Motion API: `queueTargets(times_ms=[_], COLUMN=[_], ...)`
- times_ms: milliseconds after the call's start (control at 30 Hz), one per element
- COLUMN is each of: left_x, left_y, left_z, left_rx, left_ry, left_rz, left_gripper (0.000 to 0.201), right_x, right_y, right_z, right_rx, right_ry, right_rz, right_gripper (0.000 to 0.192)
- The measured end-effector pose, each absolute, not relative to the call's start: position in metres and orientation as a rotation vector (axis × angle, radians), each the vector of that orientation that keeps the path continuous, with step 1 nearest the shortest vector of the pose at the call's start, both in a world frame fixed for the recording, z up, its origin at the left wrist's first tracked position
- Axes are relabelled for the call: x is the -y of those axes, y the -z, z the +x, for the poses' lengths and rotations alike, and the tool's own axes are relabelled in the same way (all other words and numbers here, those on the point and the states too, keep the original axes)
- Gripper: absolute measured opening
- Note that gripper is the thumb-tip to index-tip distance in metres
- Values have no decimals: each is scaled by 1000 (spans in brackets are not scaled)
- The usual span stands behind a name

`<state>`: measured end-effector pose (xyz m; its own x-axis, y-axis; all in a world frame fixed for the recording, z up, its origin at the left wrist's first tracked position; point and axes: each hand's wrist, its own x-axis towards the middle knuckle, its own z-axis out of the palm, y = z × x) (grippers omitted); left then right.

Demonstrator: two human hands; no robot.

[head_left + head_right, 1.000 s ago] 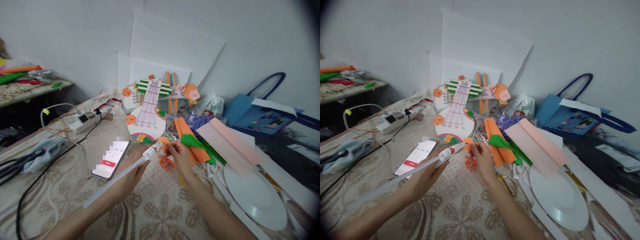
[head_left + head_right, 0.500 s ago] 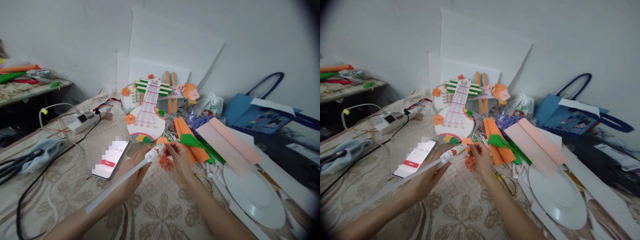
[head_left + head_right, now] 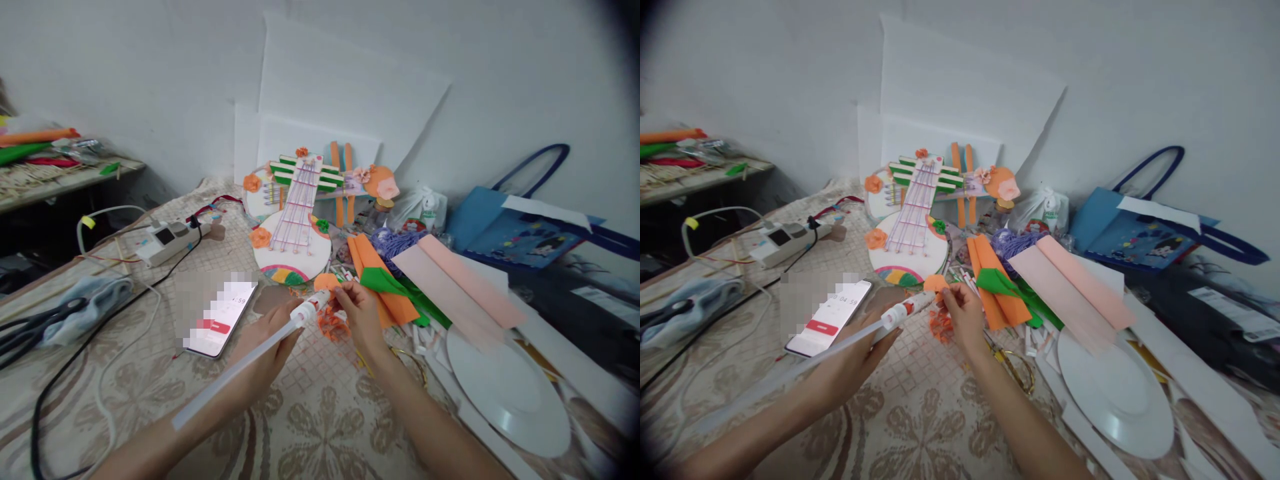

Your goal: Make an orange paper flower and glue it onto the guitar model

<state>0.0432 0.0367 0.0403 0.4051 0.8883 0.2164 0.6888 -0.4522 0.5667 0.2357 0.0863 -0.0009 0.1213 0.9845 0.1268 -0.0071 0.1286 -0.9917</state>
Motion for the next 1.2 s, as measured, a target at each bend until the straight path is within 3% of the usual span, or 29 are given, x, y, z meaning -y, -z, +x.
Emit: queueTargets(times_ms=[1200], left_x=[-38], left_y=[-43], left_z=[46], left_rx=[-1368], left_ry=[-773], left_rz=[2285], left_gripper=[27], right_x=[-86], right_y=[4], right_z=[239], right_rx=[1156], right_ry=[-1026], right_rz=[-1152], right_gripper=[19])
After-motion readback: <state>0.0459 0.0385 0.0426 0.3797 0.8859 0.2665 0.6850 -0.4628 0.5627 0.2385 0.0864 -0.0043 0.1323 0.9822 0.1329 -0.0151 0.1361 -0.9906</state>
